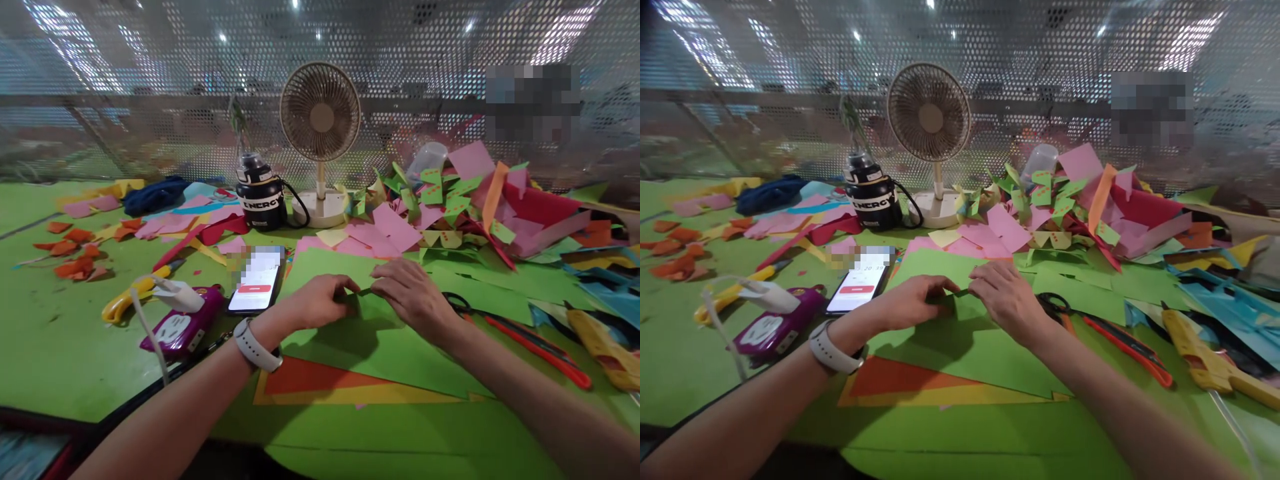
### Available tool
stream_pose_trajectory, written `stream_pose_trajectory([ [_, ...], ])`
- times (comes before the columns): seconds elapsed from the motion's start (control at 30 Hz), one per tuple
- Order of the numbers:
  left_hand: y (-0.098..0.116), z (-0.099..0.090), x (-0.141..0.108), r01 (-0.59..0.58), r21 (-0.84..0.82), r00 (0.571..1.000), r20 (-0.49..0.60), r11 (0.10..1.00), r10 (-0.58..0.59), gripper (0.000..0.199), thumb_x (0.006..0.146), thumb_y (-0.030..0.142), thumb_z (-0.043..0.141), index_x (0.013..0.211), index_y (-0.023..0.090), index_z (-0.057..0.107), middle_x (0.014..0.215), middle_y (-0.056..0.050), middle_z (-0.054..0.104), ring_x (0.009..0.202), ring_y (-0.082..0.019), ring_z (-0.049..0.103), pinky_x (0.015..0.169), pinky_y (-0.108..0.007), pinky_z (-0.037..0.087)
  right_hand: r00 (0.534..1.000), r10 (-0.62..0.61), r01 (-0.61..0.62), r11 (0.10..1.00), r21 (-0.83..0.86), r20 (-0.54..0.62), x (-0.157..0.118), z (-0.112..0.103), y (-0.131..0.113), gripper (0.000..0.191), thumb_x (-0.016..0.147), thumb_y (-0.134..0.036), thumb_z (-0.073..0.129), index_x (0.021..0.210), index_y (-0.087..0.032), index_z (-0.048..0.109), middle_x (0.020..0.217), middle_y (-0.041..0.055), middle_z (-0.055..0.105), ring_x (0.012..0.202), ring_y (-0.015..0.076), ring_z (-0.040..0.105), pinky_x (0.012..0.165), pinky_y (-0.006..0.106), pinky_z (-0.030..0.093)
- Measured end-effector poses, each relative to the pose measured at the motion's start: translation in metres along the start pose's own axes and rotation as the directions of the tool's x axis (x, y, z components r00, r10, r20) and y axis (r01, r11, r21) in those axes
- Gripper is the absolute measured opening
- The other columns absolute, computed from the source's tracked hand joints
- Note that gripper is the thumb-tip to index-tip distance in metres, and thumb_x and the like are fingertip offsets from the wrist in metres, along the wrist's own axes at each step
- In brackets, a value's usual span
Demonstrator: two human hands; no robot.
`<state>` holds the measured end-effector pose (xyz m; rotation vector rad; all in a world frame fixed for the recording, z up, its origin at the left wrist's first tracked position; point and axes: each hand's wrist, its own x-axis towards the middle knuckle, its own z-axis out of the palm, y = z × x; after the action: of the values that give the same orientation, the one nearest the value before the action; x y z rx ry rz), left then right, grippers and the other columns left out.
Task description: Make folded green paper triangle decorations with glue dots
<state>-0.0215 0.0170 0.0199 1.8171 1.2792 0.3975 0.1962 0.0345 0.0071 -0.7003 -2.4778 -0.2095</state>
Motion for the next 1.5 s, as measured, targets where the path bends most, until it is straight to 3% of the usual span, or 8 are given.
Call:
stream_pose_trajectory([
  [0.1,-0.001,0.002,0.000,0.087,-0.350,0.996,0.062,0.933,-0.070,0.018,0.073,0.024,0.067,0.088,0.013,0.065,0.076,-0.003,0.069,0.067,-0.015,0.061,0.063,-0.025,0.046,0.996,-0.036,0.036,0.999,-0.006,-0.078,0.001,-0.009,-0.004,0.027,0.086,-0.008,0.051,0.106,-0.019,0.066,0.118,0.0120,0.065,0.110,0.0269,0.056,0.094,0.046,0.044],
  [0.2,-0.002,0.004,-0.002,0.169,-0.641,0.986,0.103,0.749,-0.134,0.020,0.067,0.024,0.077,0.079,0.014,0.065,0.072,-0.002,0.070,0.063,-0.012,0.062,0.063,-0.024,0.047,0.994,-0.076,0.080,0.995,0.051,-0.079,0.000,-0.016,-0.007,0.043,0.074,-0.004,0.053,0.112,-0.021,0.065,0.131,0.0115,0.058,0.120,0.0287,0.051,0.099,0.050,0.042],
  [0.33,0.000,0.005,-0.004,0.182,-0.794,0.980,0.099,0.579,-0.172,0.031,0.058,0.024,0.087,0.078,0.016,0.066,0.067,0.001,0.069,0.056,-0.009,0.061,0.059,-0.021,0.047,0.986,-0.164,0.164,0.986,0.013,-0.013,-0.003,-0.017,-0.008,0.038,0.080,-0.009,0.055,0.115,-0.021,0.065,0.139,0.0133,0.052,0.132,0.0284,0.043,0.105,0.051,0.038],
  [0.47,0.001,0.006,-0.006,0.207,-0.839,0.975,0.133,0.503,-0.180,0.035,0.054,0.024,0.091,0.078,0.015,0.067,0.069,0.002,0.069,0.057,-0.009,0.062,0.059,-0.022,0.048,0.982,-0.179,0.178,0.984,-0.022,-0.057,-0.004,-0.014,-0.005,0.026,0.089,-0.014,0.055,0.111,-0.020,0.066,0.134,0.0162,0.056,0.130,0.0275,0.045,0.101,0.048,0.044],
  [0.67,0.000,0.007,-0.006,0.178,-0.838,0.982,0.117,0.515,-0.149,0.032,0.056,0.021,0.089,0.081,0.016,0.069,0.076,0.000,0.070,0.064,-0.010,0.061,0.061,-0.021,0.045,0.979,-0.185,0.187,0.982,0.018,-0.085,-0.004,-0.015,-0.003,0.023,0.091,-0.016,0.053,0.108,-0.021,0.068,0.130,0.0148,0.059,0.129,0.0263,0.047,0.097,0.048,0.048],
  [0.97,-0.004,0.012,-0.002,0.103,-0.771,0.989,0.012,0.629,-0.147,0.036,0.059,0.043,0.086,0.077,0.015,0.072,0.062,0.002,0.062,0.048,-0.006,0.044,0.046,-0.020,0.029,0.985,-0.104,0.116,0.990,0.077,-0.140,-0.004,-0.015,-0.003,0.022,0.091,-0.017,0.055,0.103,-0.021,0.072,0.127,0.0147,0.061,0.124,0.0270,0.050,0.097,0.047,0.049],
  [1.27,-0.003,0.019,-0.003,-0.004,-0.734,0.989,-0.102,0.680,-0.105,0.039,0.064,0.052,0.080,0.079,0.017,0.071,0.065,-0.001,0.064,0.055,-0.011,0.052,0.051,-0.022,0.037,0.984,-0.029,0.059,0.985,0.165,-0.178,-0.004,-0.013,0.004,0.020,0.091,-0.020,0.057,0.099,-0.024,0.075,0.127,0.0123,0.060,0.124,0.0262,0.049,0.099,0.049,0.046],
  [1.5,-0.003,0.024,-0.001,-0.020,-0.747,0.984,-0.132,0.664,-0.119,0.038,0.060,0.048,0.083,0.074,0.016,0.068,0.058,0.005,0.055,0.049,-0.005,0.039,0.046,-0.020,0.026,0.983,0.012,0.032,0.971,0.238,-0.181,-0.004,-0.011,0.005,0.020,0.090,-0.021,0.059,0.098,-0.030,0.075,0.130,0.0073,0.059,0.125,0.0244,0.049,0.101,0.048,0.044],
])
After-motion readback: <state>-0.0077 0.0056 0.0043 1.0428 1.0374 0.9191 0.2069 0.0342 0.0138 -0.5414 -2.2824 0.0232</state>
